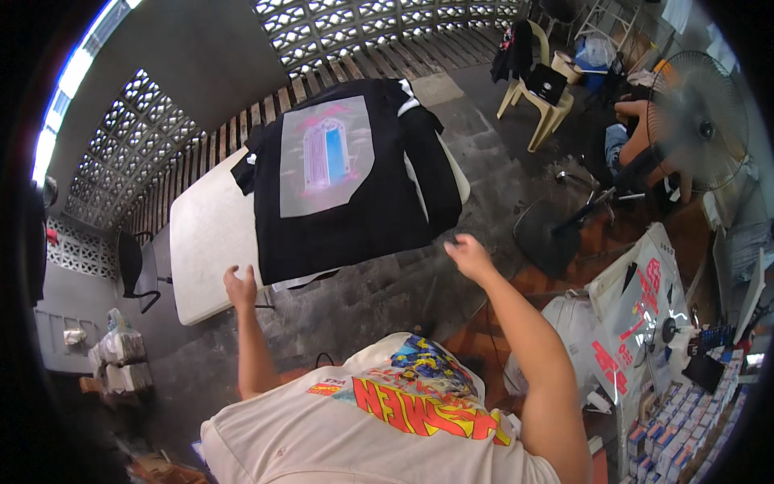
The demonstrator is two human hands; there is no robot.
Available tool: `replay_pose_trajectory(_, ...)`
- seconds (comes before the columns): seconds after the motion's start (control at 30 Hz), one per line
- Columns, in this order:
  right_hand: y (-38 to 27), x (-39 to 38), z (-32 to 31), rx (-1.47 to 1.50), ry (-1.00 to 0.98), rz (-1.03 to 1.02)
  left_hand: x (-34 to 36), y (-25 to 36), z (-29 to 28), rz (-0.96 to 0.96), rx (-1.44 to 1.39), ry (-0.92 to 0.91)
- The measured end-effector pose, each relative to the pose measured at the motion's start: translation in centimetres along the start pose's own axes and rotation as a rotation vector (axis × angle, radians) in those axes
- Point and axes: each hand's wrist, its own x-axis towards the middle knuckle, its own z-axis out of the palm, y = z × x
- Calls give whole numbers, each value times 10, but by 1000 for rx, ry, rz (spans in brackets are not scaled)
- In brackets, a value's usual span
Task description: The person aligns a transfer sheet on a black t-shirt and uses a heat press machine to apply the design. They then remove the t-shirt, place a white t-shirt on the press, and repeat the process with a different transfer sheet.
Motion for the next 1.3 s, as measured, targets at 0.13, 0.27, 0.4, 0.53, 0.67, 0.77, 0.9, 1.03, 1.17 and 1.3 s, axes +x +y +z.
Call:
replay_pose_trajectory(0.13,150,-99,-71,-544,22,-12,-94,78,28,272,-261,-286)
replay_pose_trajectory(0.27,328,-241,-98,-521,151,454,-223,236,92,612,-262,-1200)
replay_pose_trajectory(0.4,389,-358,-49,417,520,1007,-347,324,126,1356,-226,-1634)
replay_pose_trajectory(0.53,459,-483,59,269,657,571,-470,406,132,1809,-230,-1804)
replay_pose_trajectory(0.67,430,-535,132,697,818,1001,-575,486,127,2163,-305,-1438)
replay_pose_trajectory(0.77,406,-544,175,926,912,1151,-631,543,133,2381,-314,-961)
replay_pose_trajectory(0.9,393,-524,191,1033,1001,1178,-681,610,190,2513,-204,-424)
replay_pose_trajectory(1.03,397,-484,139,869,1088,1041,-674,660,215,2637,-306,-438)
replay_pose_trajectory(1.17,367,-418,-39,391,1010,764,-665,754,203,2285,-211,-1476)
replay_pose_trajectory(1.3,338,-325,-224,132,1192,458,-681,870,164,2187,-395,-1548)
